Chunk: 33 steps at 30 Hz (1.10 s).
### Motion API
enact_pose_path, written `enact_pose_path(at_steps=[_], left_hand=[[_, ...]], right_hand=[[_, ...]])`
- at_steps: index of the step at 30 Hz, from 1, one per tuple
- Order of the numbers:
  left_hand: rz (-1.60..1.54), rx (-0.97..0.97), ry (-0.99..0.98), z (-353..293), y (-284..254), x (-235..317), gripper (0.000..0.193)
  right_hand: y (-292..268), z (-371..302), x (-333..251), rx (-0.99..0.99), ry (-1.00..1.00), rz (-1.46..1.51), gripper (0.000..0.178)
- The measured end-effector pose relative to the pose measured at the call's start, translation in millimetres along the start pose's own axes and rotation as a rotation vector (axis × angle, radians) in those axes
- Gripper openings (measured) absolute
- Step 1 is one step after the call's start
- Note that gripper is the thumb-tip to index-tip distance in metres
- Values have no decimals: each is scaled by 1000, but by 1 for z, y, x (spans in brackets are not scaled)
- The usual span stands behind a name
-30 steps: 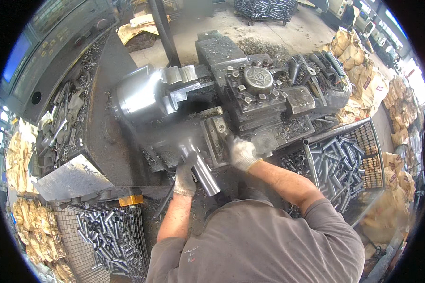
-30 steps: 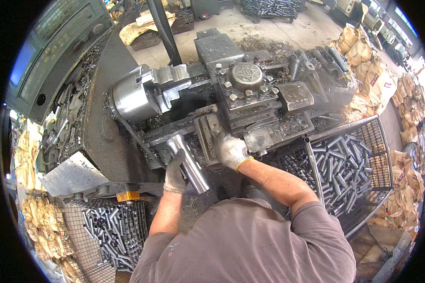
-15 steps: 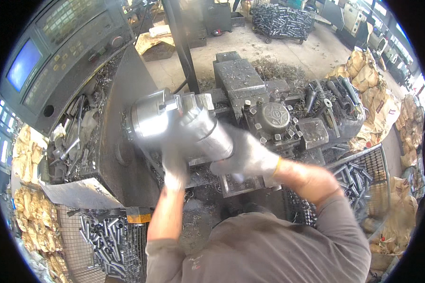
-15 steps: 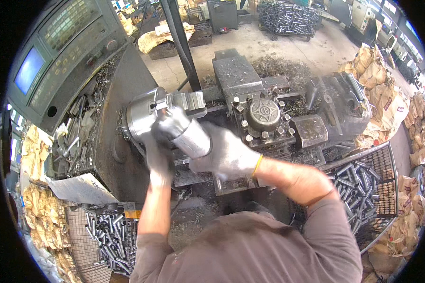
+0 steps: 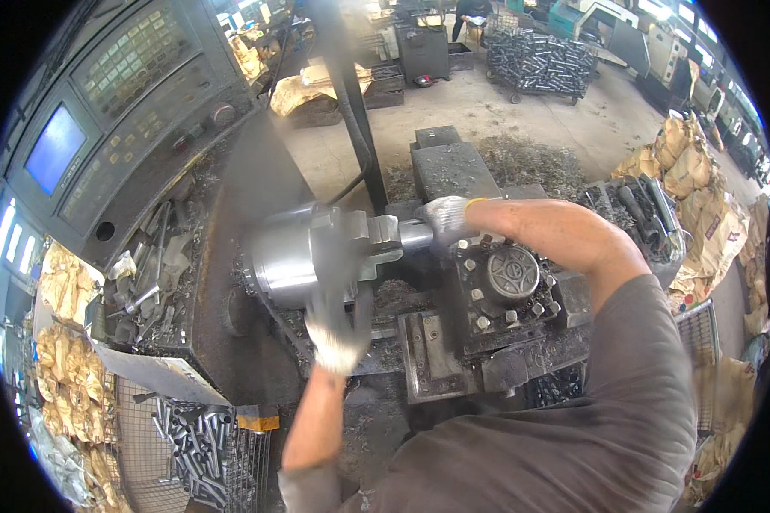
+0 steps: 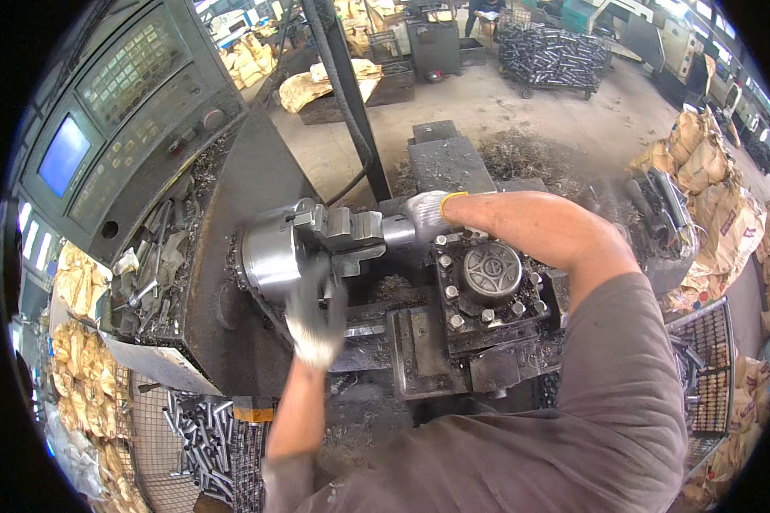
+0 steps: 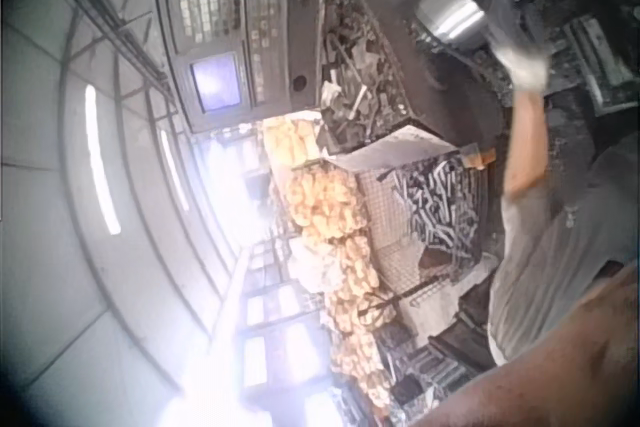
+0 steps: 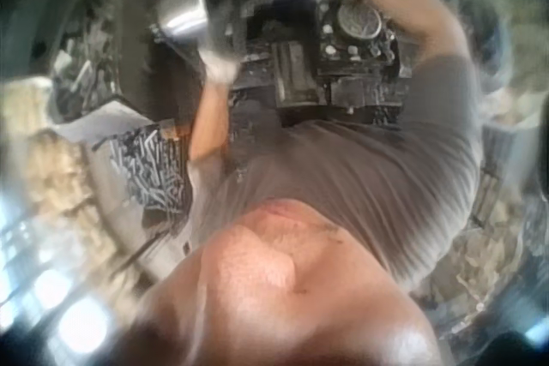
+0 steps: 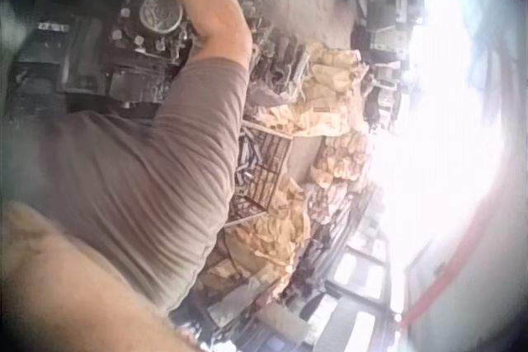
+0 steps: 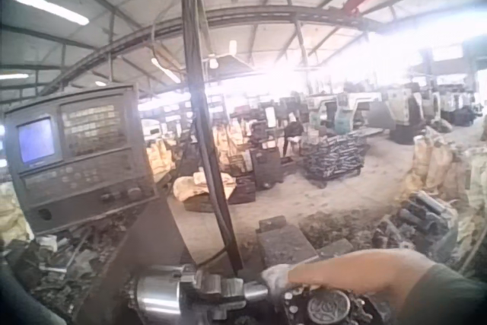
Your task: The person operates a metal turning machine, repeatedly loading cylindrical metal parts into the chuck, securing them, and removing the finished pieces. The processed parts are placed into a wire basket nearby.
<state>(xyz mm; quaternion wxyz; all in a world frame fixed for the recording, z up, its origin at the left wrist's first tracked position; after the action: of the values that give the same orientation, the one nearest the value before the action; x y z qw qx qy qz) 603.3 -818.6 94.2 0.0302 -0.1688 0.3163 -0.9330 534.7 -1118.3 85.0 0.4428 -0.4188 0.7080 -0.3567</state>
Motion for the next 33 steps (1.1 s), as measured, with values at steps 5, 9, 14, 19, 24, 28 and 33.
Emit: enact_pose_path(at_steps=[5,9,14,19,24,28,33], left_hand=[[-763,105,-1406,-263,-10,-62,35],[-1197,716,-1522,-389,-101,-127,42],[-1073,898,-1699,-352,-152,-117,49],[-1350,554,-1726,-363,-174,-133,45],[-753,492,-1599,-389,-158,-173,25],[-449,438,-1593,-383,-173,-146,37],[547,366,-774,-257,-214,-64,53]], right_hand=[[-1,13,-27,-9,-71,275,83],[-3,11,11,-261,145,-184,76],[-16,11,-47,-4,70,447,101],[-9,26,-48,19,16,480,112],[-23,-12,-66,156,151,375,93],[-28,-83,-69,636,88,469,66],[51,-227,-116,881,-16,857,28]])
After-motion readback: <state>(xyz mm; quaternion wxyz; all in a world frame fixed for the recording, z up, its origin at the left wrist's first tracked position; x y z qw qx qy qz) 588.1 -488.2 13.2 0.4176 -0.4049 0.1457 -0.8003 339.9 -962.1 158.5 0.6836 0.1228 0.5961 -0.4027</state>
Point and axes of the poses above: each hand's wrist, its own z-axis towards the middle knuckle, its own y-axis out of the palm, x = y × z, the point moved 3 cm from there along z, towards the middle knuckle, and after that the axes turned 10 degrees about z, right-handed, at the moved point
